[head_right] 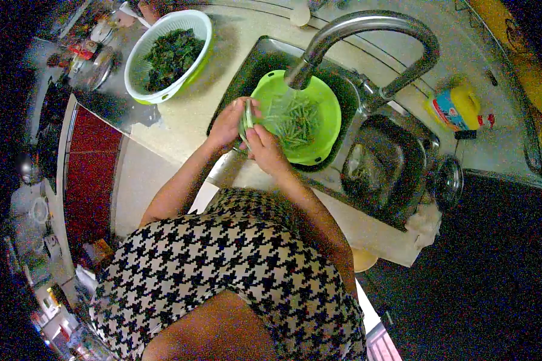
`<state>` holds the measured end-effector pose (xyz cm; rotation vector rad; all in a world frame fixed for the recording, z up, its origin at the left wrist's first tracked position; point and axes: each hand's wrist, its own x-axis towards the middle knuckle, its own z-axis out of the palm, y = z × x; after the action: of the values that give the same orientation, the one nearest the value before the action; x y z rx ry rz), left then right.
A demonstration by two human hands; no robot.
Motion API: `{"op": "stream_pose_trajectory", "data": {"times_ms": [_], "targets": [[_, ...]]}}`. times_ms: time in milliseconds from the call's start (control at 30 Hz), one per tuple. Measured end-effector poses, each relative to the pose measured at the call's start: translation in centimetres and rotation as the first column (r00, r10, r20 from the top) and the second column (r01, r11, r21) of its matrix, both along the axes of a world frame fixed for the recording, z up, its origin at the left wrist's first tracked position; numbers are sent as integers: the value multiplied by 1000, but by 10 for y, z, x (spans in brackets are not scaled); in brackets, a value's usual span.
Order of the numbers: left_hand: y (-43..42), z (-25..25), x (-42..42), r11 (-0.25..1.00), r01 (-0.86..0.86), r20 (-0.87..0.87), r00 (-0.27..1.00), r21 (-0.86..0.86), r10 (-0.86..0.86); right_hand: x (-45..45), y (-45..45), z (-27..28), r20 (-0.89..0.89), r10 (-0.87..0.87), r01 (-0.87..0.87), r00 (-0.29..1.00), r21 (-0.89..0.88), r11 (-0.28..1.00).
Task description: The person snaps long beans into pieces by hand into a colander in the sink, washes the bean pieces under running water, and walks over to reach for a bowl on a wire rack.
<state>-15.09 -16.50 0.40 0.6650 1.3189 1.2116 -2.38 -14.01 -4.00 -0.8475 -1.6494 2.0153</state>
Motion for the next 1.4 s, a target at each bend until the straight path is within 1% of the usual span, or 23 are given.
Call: {"op": "stream_pose_trajectory", "data": {"times_ms": [67, 100, 133, 200, 233, 333, 400, 500, 533, 567, 600, 633, 733, 833, 967, 1033, 1100, 1133, 1167, 1200, 1233, 1300, 1400], "targets": [[0, 8, -3, 990, 117, 30, 993, -83, -115, 3, 3, 7, -14, 74, -74, 997, -11, 997], [0, 16, 4, 994, 31, 132, 991, -102, -17, 4, 4, 11, 7, 98, -98, 995, 9, 995], [2, 7, 4, 999, 6, 125, 992, -47, 0, 6, 4, 13, 28, 121, -122, 992, 27, 992], [7, -11, 4, 997, -43, 114, 993, 62, 35, 6, 9, 4, 40, 111, -117, 993, 260, 958], [7, -12, 6, 997, -36, 29, 999, 67, 35, 7, 11, 2, 44, 104, -113, 994, 371, 922], [7, -10, 11, 997, -29, -208, 977, 77, 44, 10, 19, 10, 207, 172, -198, 963, 113, 974], [7, -15, 13, 996, -46, -330, 941, 80, 70, 9, 22, 3, 297, 183, -226, 937, 118, 967], [9, -33, 20, 971, -23, -477, 868, 237, 137, 3, 15, -18, 339, 131, -195, 932, 163, 967], [9, -34, 22, 960, 29, -617, 772, 279, 156, 1, 14, -18, 337, 104, -176, 936, 187, 966], [9, -34, 23, 947, 87, -737, 651, 310, 181, 7, 12, -16, 413, 60, -219, 909, 350, 911], [9, -33, 25, 932, 150, -833, 510, 330, 212, 8, 9, -3, 436, 19, -209, 900, 392, 896], [10, -30, 26, 935, 170, -827, 533, 312, 179, 8, 6, 6, 456, -20, -201, 890, 431, 880], [15, -28, 22, 891, 372, -920, 375, 260, 112, 7, 7, 3, 539, -48, -248, 841, 462, 851], [19, -32, 17, 844, 491, -951, 302, 218, 69, 5, 8, -4, 581, -60, -262, 812, 455, 851], [16, -45, 12, 831, 531, -955, 298, 162, -4, 6, 8, -28, 648, -48, -350, 760, 470, 810], [12, -43, 10, 814, 550, -948, 318, 189, 5, 9, 6, -25, 580, -23, -340, 814, 509, 791], [13, -31, 19, 921, 277, -721, 692, 274, 6, 12, 7, -19, 505, -61, -270, 861, 555, 787], [16, -22, 25, 956, 125, -555, 831, 267, 46, 12, 8, -15, 464, -109, -208, 879, 578, 789], [22, -17, 27, 972, -79, -311, 939, 220, 147, 11, 8, -9, 421, -153, -147, 894, 599, 787], [31, -12, 29, 957, -261, -54, 962, 123, 269, 9, 7, 2, 373, -216, -67, 902, 618, 784], [37, -10, 31, 914, -406, 194, 895, -16, 401, 9, 5, 16, 326, -280, 11, 903, 634, 774], [42, -9, 36, 880, -465, 261, 841, -97, 473, 10, 2, 17, 265, -387, 112, 883, 683, 722], [44, -14, 40, 861, -463, 274, 818, -211, 506, 16, 3, 10, 164, -402, 154, 901, 744, 650]]}}
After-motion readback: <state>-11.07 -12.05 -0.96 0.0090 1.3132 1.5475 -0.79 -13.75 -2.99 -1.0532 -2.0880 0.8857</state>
